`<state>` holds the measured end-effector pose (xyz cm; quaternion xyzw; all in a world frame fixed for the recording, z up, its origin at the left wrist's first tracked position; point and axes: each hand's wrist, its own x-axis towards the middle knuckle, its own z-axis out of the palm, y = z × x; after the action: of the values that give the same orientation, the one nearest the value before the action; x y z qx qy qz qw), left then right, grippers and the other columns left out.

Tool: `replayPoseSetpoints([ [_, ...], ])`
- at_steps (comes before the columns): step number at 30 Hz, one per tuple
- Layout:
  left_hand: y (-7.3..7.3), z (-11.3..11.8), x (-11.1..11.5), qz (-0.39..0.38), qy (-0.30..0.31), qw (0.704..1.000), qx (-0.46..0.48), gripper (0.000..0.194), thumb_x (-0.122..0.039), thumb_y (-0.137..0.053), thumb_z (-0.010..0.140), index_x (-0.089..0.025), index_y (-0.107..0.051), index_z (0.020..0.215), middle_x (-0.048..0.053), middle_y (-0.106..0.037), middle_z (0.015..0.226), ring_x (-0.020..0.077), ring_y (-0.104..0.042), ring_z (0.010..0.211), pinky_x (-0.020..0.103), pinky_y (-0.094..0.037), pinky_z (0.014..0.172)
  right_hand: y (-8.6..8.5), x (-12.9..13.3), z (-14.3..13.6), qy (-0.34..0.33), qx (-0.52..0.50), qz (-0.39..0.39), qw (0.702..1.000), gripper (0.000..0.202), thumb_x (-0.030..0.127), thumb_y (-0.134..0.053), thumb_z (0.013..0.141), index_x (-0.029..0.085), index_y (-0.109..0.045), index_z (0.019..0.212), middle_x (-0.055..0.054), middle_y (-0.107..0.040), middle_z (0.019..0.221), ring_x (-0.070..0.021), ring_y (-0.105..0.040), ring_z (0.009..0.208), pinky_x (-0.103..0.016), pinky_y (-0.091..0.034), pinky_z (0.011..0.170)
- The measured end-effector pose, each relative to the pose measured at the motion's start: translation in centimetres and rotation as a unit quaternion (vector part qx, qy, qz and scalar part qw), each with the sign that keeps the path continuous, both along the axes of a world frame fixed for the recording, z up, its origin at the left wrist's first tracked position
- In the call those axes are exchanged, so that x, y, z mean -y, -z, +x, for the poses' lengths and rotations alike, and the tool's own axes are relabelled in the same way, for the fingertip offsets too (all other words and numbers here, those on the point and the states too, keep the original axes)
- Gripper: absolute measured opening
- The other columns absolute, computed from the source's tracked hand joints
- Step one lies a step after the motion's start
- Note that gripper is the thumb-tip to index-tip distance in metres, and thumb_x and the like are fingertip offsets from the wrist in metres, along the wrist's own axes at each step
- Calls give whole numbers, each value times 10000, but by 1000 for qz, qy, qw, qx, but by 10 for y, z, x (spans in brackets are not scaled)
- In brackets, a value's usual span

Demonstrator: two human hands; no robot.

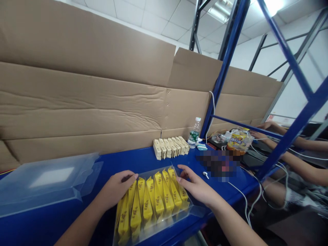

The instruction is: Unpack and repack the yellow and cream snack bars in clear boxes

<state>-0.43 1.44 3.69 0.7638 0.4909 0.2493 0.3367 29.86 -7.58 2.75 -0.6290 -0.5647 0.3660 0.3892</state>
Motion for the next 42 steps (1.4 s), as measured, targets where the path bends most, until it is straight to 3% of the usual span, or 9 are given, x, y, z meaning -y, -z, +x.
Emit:
replayPoseSetpoints([
  [5, 0, -1, 1, -12, 6, 1000, 1, 494, -649, -450, 848, -231, -714, 862, 21, -730, 896, 262, -638, 914, 323, -451, 776, 3, -7, 5, -46, -45, -10, 998, 938, 661, -701, 776, 221, -349, 1527, -149, -388, 1556, -295, -321, 1465, -454, -257, 1196],
  [11, -1, -1, 3, -6, 7, 1000, -1, 505, -655, -432, 853, -225, -696, 836, 21, -713, 867, 256, -631, 885, 320, -440, 749, 5, -30, 10, -136, -117, -25, 984, 1077, 647, -780, 714, 220, -273, 1562, -152, -249, 1637, -288, -240, 1509, -432, -176, 1228],
  [16, -2, 1, 3, -1, 4, 1000, -3, 479, -634, -440, 857, -227, -692, 818, 17, -711, 851, 252, -626, 871, 321, -429, 747, 10, -42, 3, -195, -197, -25, 960, 1062, 496, -863, 693, 269, -272, 1545, -133, -383, 1568, -288, -418, 1413, -447, -294, 1181],
  [22, 0, 0, 2, 5, 4, 1000, 2, 467, -630, -454, 861, -230, -690, 814, 15, -708, 838, 248, -622, 856, 320, -425, 746, 11, -36, -8, -171, -242, -40, 954, 891, 435, -870, 700, 258, -403, 1438, -97, -558, 1399, -271, -586, 1237, -437, -445, 1072],
  [29, 0, -1, 2, -4, 0, 1000, -1, 484, -639, -451, 857, -227, -704, 855, 28, -729, 877, 263, -645, 877, 328, -437, 747, 6, -32, -5, -99, -239, -9, 966, 822, 621, -799, 707, 254, -516, 1386, -106, -574, 1418, -272, -541, 1304, -424, -395, 1103],
  [32, 1, -2, 1, -5, 5, 1000, 1, 491, -647, -451, 855, -228, -707, 859, 31, -733, 892, 267, -642, 892, 333, -434, 763, 5, -24, 3, 10, -235, 2, 972, 731, 741, -729, 681, 216, -659, 1186, -98, -689, 1214, -262, -638, 1131, -389, -464, 993],
  [34, 2, -2, 0, -4, 7, 1000, 3, 497, -655, -455, 851, -226, -707, 850, 32, -732, 896, 268, -636, 898, 336, -429, 777, 6, -15, 8, 40, -211, -4, 977, 611, 687, -790, 643, 185, -711, 983, -60, -725, 964, -222, -668, 907, -346, -500, 853],
  [37, 4, -2, -1, -5, 6, 1000, 7, 510, -670, -458, 842, -224, -706, 842, 33, -728, 880, 270, -629, 882, 337, -422, 767, 4, -1, 10, 27, -187, -40, 981, 474, 587, -845, 639, 147, -694, 730, 1, -645, 672, -135, -586, 640, -282, -480, 700],
  [42, 6, -1, 0, 0, -4, 1000, 15, 509, -678, -451, 838, -228, -686, 799, 23, -709, 842, 266, -619, 873, 327, -417, 754, -6, 5, 2, -11, -210, -106, 972, 428, 534, -848, 623, 142, -679, 660, 2, -643, 625, -116, -595, 585, -257, -495, 660],
])
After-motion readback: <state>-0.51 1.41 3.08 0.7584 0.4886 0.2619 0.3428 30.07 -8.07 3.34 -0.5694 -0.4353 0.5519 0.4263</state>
